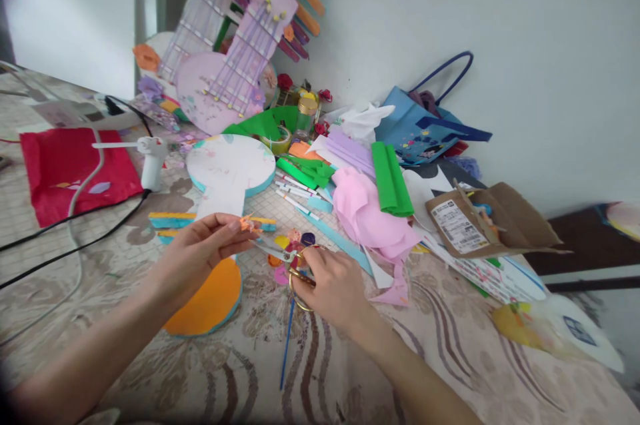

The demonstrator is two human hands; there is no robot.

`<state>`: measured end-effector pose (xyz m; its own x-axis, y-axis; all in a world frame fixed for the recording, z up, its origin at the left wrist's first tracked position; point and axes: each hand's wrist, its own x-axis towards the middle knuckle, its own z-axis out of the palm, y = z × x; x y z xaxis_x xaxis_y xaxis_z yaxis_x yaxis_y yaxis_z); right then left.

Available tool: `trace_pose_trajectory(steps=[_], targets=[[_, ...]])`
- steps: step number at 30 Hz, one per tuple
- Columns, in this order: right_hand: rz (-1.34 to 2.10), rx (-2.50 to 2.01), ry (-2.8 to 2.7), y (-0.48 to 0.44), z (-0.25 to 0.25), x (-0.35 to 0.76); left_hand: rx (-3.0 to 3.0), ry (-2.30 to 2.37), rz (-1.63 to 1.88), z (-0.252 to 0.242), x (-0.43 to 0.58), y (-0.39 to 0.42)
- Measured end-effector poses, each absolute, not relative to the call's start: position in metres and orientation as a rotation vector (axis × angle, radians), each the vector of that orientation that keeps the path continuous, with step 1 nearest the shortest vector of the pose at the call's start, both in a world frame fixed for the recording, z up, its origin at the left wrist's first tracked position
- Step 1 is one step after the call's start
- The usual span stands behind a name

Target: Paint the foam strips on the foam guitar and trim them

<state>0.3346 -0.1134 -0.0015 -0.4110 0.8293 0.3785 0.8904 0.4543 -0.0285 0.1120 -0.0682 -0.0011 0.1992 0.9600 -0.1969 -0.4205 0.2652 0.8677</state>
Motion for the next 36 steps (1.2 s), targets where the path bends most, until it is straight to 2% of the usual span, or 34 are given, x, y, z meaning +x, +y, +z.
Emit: trace_pose_trajectory(steps=[8, 13, 20, 25, 36], targets=[[-0.439, -1.334, -2.499, -0.106, 0.007, 0.342, 1.471, 0.984, 0.826, 0.017, 0.098, -0.056], [-0.488, -1.291, -2.578, -0.105, 0.013, 0.342, 1.766, 1.138, 0.796, 0.021, 0.102, -0.057], [-0.518, -1.271, -2.571, -0.106, 0.015, 0.343, 1.877, 1.044, 0.876, 0.027, 0.105, -0.056], [-0.527, -1.258, -2.584, -0.106, 0.017, 0.343, 2.097, 1.038, 0.812, 0.033, 0.106, -0.055], [-0.567, -1.224, -2.633, -0.106, 0.021, 0.341, 2.130, 1.073, 0.666, 0.030, 0.108, -0.053]])
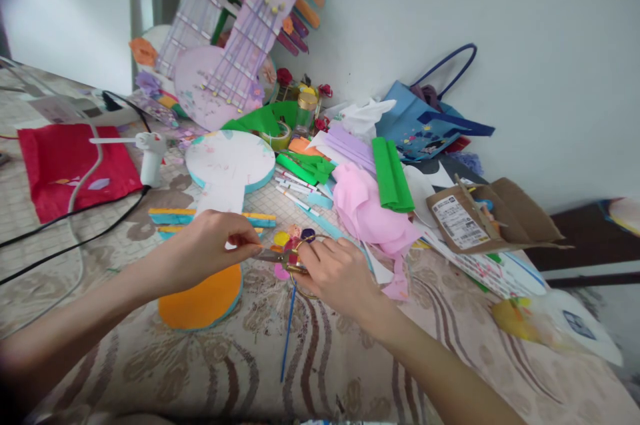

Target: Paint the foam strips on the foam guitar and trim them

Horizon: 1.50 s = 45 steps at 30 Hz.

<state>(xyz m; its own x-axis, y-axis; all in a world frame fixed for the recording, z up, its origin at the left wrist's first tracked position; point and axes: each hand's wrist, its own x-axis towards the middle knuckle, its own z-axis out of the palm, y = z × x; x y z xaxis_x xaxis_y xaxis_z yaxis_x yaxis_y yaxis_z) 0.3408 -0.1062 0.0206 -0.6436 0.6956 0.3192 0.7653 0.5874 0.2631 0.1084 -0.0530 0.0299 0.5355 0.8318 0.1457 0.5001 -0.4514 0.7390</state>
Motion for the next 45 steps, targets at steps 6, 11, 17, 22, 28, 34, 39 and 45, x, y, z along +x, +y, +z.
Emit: trace_pose_trajectory(steps=[6, 11, 17, 22, 28, 34, 39, 45], targets=[[-0.566, -1.226, -2.638, -0.107, 0.019, 0.345, 2.107, 1.025, 0.622, 0.028, 0.100, -0.047], [-0.627, -1.237, -2.568, -0.106, 0.021, 0.353, 2.100, 1.090, 0.566, 0.023, 0.084, -0.041], [-0.671, -1.315, -2.492, -0.106, 0.024, 0.355, 1.858, 1.197, 0.741, 0.024, 0.080, -0.043], [-0.632, -1.332, -2.429, -0.106, 0.019, 0.348, 1.457, 1.061, 0.912, 0.020, 0.090, -0.049], [-0.571, -1.324, -2.422, -0.105, 0.016, 0.342, 1.289, 0.976, 0.915, 0.015, 0.097, -0.053], [-0.559, -1.317, -2.440, -0.103, 0.013, 0.341, 1.115, 0.889, 0.867, 0.010, 0.098, -0.054], [-0.575, -1.334, -2.463, -0.102, 0.014, 0.341, 0.999, 0.848, 0.805, 0.009, 0.094, -0.054], [-0.615, -1.324, -2.478, -0.100, 0.015, 0.340, 0.889, 0.814, 0.766, 0.008, 0.093, -0.053]])
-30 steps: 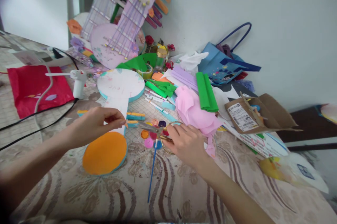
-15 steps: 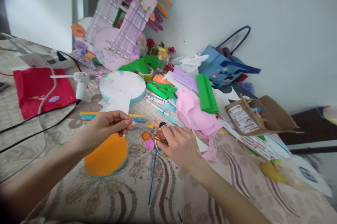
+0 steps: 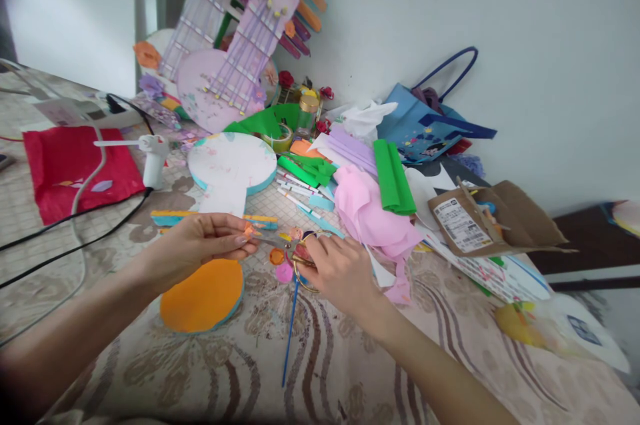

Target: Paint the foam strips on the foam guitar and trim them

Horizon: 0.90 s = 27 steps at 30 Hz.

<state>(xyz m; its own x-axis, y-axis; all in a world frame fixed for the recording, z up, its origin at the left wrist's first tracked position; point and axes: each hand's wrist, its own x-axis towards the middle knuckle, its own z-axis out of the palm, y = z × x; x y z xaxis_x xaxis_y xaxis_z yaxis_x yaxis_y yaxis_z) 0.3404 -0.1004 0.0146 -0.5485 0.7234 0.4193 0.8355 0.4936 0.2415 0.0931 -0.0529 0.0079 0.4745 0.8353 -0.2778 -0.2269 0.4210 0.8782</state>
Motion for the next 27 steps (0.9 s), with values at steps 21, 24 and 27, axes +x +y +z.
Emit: trace_pose_trajectory(steps=[21, 24, 27], targets=[[-0.613, -1.342, -2.427, -0.099, 0.008, 0.324, 0.967, 0.990, 0.814, 0.011, 0.101, -0.054], [-0.620, -1.327, -2.441, -0.101, 0.010, 0.324, 0.986, 1.007, 0.763, 0.013, 0.100, -0.055], [-0.624, -1.324, -2.440, -0.102, 0.010, 0.327, 0.984, 1.021, 0.773, 0.013, 0.092, -0.051]])
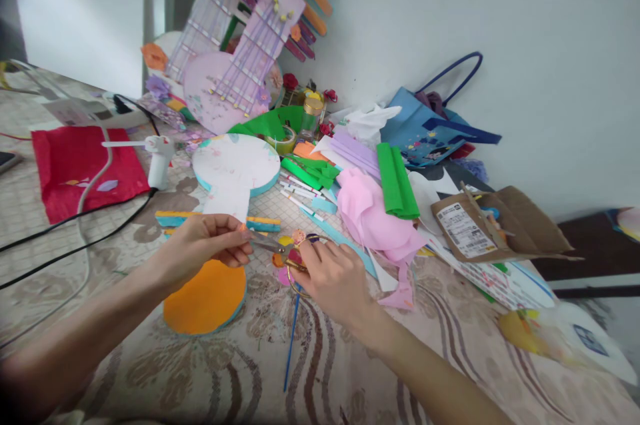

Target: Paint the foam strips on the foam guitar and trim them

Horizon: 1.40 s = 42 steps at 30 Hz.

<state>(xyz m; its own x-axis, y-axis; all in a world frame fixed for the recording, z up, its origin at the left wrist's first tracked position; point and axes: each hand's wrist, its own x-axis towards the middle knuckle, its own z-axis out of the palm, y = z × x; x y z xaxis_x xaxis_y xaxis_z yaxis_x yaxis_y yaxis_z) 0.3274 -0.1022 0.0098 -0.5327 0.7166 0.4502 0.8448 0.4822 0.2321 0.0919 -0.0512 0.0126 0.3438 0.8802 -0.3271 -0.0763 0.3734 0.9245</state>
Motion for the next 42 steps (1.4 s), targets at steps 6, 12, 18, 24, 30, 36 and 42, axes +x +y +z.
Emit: trace_pose_trajectory(steps=[6, 12, 18, 24, 30, 36, 42], targets=[[-0.082, -1.485, -2.350, -0.106, 0.009, 0.337, 0.993, 1.030, 0.884, 0.007, 0.074, -0.043], [1.681, -1.369, -1.690, -0.109, 0.015, 0.324, 0.887, 0.914, 0.833, 0.004, 0.085, -0.049], [2.113, -1.030, -1.179, -0.107, -0.006, 0.317, 0.780, 0.877, 0.789, 0.011, 0.090, -0.053], [2.342, -0.693, -0.889, -0.107, -0.019, 0.308, 0.673, 0.834, 0.792, 0.016, 0.096, -0.056], [2.395, -0.656, -0.809, -0.105, -0.020, 0.307, 0.652, 0.859, 0.833, 0.013, 0.097, -0.057], [2.409, -0.640, -0.800, -0.107, -0.022, 0.308, 0.701, 0.872, 0.890, 0.011, 0.094, -0.054], [2.395, -0.608, -0.837, -0.109, -0.023, 0.309, 0.699, 0.864, 0.902, 0.013, 0.087, -0.048]])
